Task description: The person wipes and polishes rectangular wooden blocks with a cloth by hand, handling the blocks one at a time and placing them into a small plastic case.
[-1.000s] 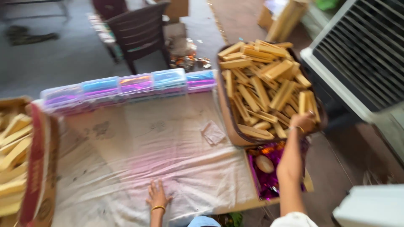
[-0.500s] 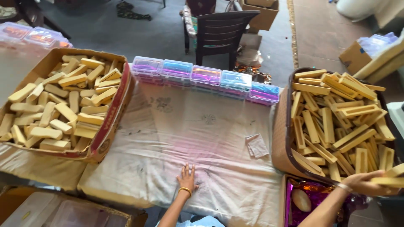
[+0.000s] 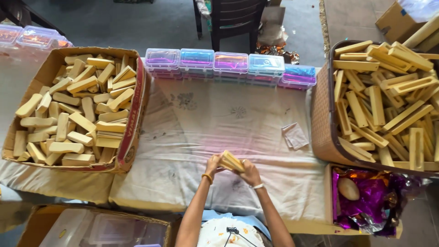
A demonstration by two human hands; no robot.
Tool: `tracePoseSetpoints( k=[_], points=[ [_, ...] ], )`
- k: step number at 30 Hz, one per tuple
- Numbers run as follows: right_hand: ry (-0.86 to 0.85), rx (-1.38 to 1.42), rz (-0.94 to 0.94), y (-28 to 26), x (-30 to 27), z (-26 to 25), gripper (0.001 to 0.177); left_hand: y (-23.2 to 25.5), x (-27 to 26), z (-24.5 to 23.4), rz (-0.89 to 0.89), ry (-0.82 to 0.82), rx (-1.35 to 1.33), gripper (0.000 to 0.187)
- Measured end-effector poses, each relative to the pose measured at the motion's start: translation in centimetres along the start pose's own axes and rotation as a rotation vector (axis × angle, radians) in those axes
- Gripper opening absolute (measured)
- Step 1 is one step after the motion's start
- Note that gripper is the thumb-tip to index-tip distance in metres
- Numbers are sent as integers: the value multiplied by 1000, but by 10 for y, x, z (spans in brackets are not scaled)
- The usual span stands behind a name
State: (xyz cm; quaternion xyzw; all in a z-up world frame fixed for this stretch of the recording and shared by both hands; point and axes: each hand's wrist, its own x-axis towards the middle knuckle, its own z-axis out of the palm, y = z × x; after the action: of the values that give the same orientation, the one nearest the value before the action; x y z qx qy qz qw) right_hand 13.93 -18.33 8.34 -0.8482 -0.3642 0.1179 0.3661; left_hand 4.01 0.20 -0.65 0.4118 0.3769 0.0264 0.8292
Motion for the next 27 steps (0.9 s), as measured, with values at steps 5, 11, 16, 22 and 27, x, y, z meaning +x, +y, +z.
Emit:
tracePoseSetpoints(
  k=[5,11,16,22,27],
  points=[
    [61,125,296,72,61,37,64,-31,1,-49,-1,237,65,31],
    [394,428,390,94,73,30,85,-39,-3,-74,-69,140,111,33],
    [481,18,253,161,-4,61,64,-46,2,-87,-30,175,-92,36],
    [419,-208,114,101,-51,14,49,-23,-15,-70,192,154,-221,58],
    [370,-36,230,124,-39,-2,46,-31,-12,-61,329,197,-23,59]
  ],
)
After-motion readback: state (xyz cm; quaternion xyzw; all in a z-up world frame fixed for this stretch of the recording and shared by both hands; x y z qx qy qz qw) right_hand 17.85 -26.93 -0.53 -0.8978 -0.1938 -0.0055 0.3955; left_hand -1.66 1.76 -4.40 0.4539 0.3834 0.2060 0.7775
